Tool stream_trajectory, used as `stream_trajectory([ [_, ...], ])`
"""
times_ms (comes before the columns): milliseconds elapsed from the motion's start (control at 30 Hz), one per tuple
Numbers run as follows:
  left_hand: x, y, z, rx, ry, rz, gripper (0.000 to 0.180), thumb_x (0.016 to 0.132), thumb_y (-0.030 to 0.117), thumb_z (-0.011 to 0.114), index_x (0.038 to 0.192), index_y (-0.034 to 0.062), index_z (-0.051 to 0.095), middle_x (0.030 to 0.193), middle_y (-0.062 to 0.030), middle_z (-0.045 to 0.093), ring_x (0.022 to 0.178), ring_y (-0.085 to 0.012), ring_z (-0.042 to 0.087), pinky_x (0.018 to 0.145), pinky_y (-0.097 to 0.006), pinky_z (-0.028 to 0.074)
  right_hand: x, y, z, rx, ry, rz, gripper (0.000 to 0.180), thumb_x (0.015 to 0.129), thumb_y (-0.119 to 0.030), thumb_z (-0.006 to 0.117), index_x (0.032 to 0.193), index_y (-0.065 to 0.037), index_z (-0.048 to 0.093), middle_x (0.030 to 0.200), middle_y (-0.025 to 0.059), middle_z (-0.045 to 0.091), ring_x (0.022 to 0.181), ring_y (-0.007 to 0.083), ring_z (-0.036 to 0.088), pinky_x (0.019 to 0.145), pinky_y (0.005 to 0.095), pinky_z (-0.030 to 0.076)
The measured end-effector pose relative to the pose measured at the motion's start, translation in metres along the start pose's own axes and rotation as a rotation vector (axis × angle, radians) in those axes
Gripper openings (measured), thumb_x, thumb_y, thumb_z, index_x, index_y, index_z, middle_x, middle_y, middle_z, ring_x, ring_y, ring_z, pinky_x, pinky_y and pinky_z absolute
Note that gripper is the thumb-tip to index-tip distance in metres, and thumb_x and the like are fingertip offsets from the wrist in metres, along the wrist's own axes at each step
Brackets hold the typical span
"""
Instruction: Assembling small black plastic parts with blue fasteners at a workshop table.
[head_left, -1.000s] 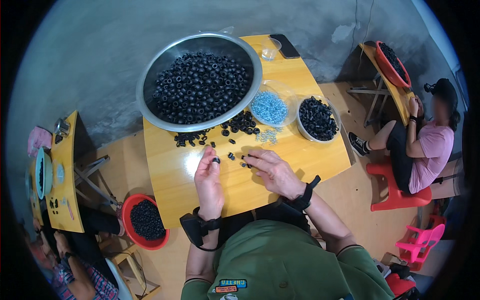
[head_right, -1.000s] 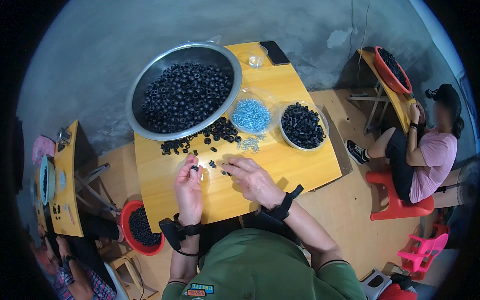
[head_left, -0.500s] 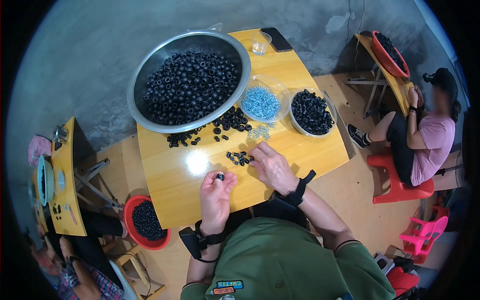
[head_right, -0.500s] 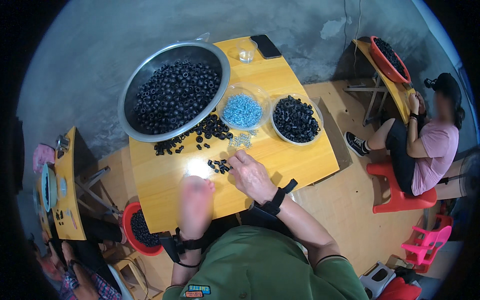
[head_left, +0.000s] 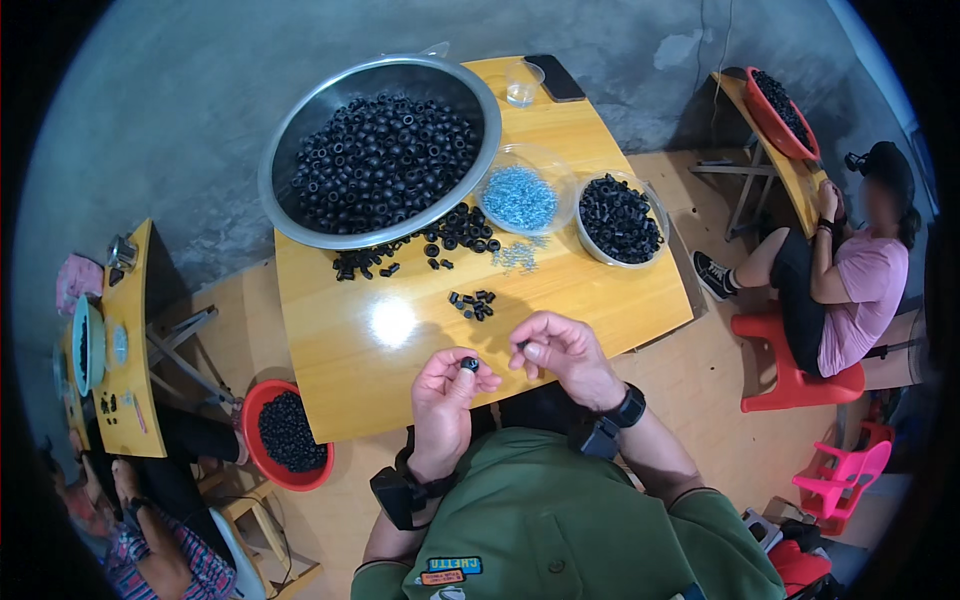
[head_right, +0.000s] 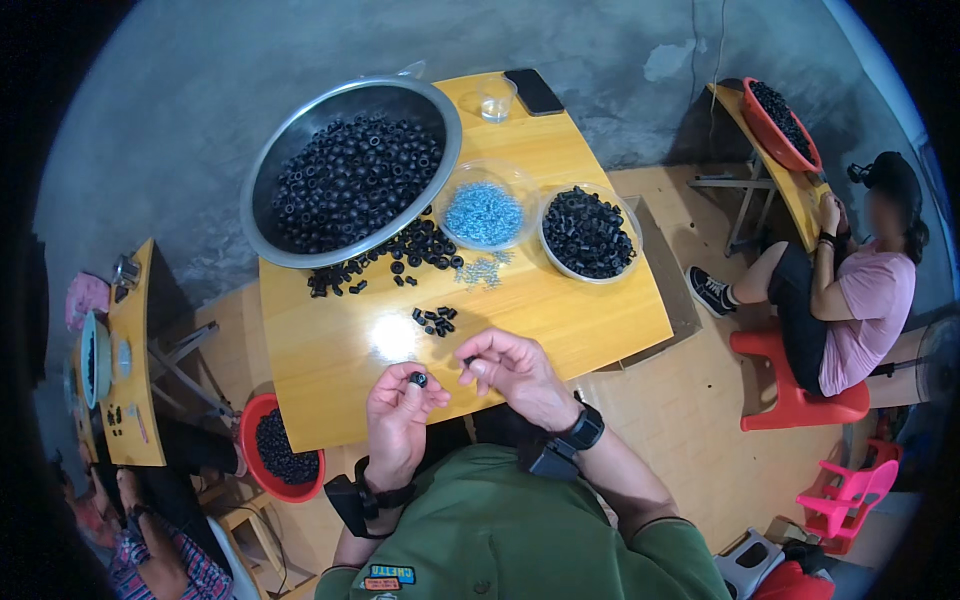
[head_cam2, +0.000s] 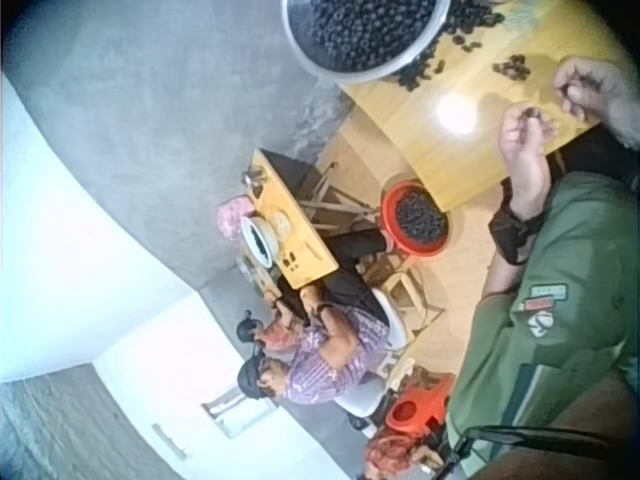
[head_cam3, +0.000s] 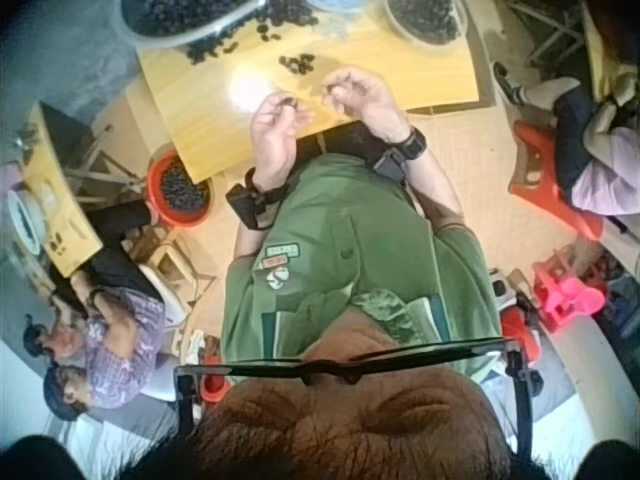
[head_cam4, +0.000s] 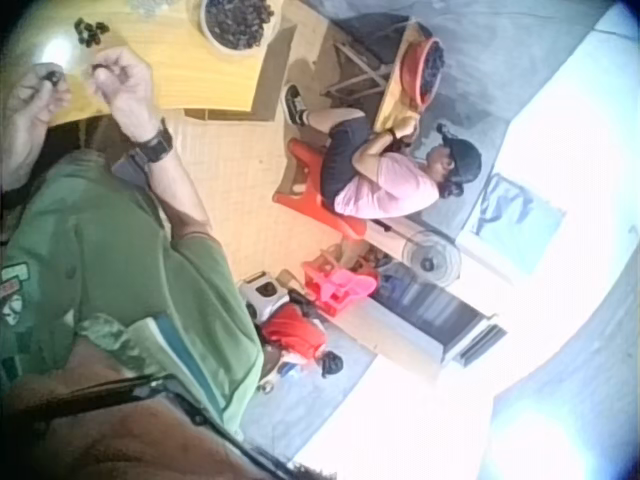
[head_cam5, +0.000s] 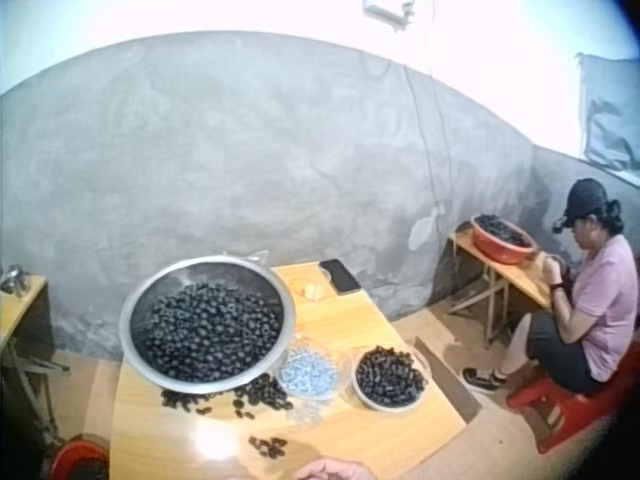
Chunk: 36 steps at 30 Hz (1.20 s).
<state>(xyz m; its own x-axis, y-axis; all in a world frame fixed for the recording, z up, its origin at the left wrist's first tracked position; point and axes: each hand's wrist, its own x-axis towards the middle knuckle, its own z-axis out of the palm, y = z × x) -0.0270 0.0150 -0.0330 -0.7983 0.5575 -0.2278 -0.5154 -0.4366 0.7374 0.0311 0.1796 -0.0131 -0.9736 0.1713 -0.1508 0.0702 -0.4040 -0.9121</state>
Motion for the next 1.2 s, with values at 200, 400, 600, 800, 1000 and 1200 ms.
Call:
stream_trajectory([
  [200,-0.009,0.000,0.015,0.134,-0.070,0.044,0.012,0.087,0.006,0.052,0.096,-0.0011,0.052,0.080,-0.0109,0.062,0.071,-0.0174,0.061,0.069,-0.028,0.051,-0.020,0.000,0.008,0.056,0.048,0.000,0.012,0.083,-0.001,0.056,0.095,-0.001,0.059,0.080,0.0027,0.062,0.066,0.0063,0.057,0.057,0.0178,0.045],
  [400,-0.018,0.001,0.021,0.266,-0.097,0.058,0.010,0.084,0.003,0.055,0.093,-0.0029,0.053,0.081,-0.0112,0.061,0.071,-0.0167,0.061,0.069,-0.027,0.051,-0.028,-0.013,0.015,0.075,0.018,-0.061,0.008,0.081,0.001,0.059,0.089,0.001,0.058,0.080,0.0053,0.061,0.067,0.0084,0.059,0.059,0.0187,0.047],
  [600,-0.020,0.001,0.022,0.301,-0.128,0.147,0.011,0.084,-0.003,0.053,0.095,-0.0045,0.052,0.082,-0.0108,0.062,0.074,-0.0153,0.063,0.069,-0.024,0.050,-0.034,-0.012,0.017,-0.109,0.013,-0.167,0.006,0.080,0.002,0.059,0.086,0.003,0.057,0.080,0.0083,0.063,0.074,0.0128,0.063,0.066,0.0224,0.050],
  [800,-0.021,0.002,0.021,0.326,-0.127,0.162,0.011,0.083,-0.006,0.052,0.094,-0.0054,0.052,0.081,-0.0104,0.062,0.074,-0.0153,0.063,0.069,-0.024,0.050,-0.034,-0.014,0.020,-0.302,0.036,-0.205,0.005,0.079,0.001,0.061,0.082,0.003,0.058,0.077,0.0087,0.064,0.074,0.0129,0.064,0.066,0.0234,0.051],
  [1000,-0.021,0.003,0.021,0.377,-0.142,0.208,0.011,0.082,-0.008,0.052,0.092,-0.0052,0.054,0.081,-0.0095,0.062,0.074,-0.0143,0.063,0.069,-0.024,0.051,-0.033,-0.019,0.022,-0.498,0.042,-0.252,0.006,0.076,0.000,0.064,0.080,0.002,0.060,0.074,0.0079,0.064,0.070,0.0136,0.064,0.061,0.0236,0.050],
  [1200,-0.020,0.001,0.018,0.643,-0.086,0.332,0.006,0.080,-0.006,0.056,0.086,-0.0036,0.057,0.077,-0.0059,0.063,0.069,-0.0102,0.061,0.064,-0.021,0.049,-0.033,-0.017,0.025,-0.651,0.079,-0.341,0.008,0.073,0.001,0.066,0.079,0.001,0.060,0.071,0.0083,0.062,0.064,0.0162,0.062,0.056,0.0253,0.048],
])
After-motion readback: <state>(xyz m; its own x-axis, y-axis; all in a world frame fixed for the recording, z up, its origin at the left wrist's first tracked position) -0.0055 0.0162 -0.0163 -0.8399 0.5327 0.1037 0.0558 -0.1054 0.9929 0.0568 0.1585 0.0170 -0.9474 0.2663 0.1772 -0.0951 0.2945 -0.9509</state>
